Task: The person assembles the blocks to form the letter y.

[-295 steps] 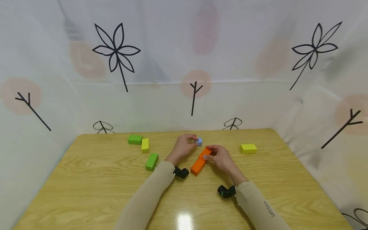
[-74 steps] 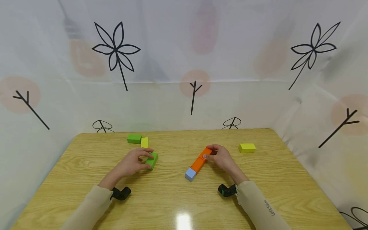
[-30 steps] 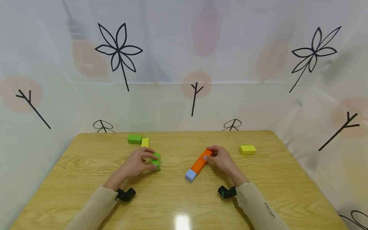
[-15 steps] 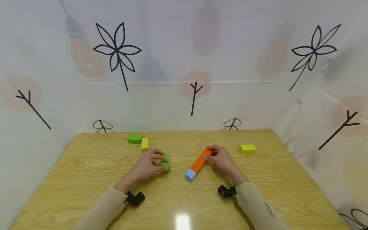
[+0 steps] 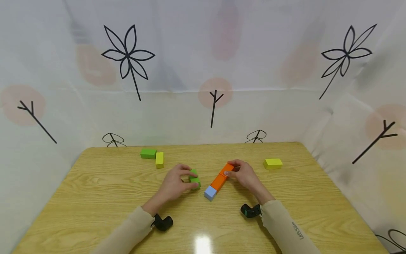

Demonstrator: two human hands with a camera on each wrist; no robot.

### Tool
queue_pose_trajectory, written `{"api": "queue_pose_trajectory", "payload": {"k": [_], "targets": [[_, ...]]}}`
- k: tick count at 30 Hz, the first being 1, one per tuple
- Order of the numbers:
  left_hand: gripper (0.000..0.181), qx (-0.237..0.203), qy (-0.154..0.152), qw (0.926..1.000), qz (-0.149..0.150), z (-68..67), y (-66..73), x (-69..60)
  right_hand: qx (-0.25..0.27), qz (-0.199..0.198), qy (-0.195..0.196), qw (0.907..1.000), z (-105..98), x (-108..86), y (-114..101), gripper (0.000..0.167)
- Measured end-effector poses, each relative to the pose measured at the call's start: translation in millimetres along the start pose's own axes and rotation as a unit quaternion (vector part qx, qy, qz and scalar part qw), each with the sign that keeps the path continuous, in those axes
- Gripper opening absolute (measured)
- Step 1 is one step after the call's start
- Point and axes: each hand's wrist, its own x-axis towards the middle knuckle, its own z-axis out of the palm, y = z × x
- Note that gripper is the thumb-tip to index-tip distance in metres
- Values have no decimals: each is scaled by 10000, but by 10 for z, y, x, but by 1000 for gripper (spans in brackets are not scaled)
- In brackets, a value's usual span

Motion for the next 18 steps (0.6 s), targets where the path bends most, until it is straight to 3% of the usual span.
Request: {"api": "queue_pose_trajectory", "payload": {"k": [5,18], "targets": [[22,-23,152,9999,-52,84,31,20,-39,-38,5,10000,-1,-7,5,46],[21,82,145,9998,-117,201,81,35,-7,-93,14,10000,-4,-5,14,47]]}}
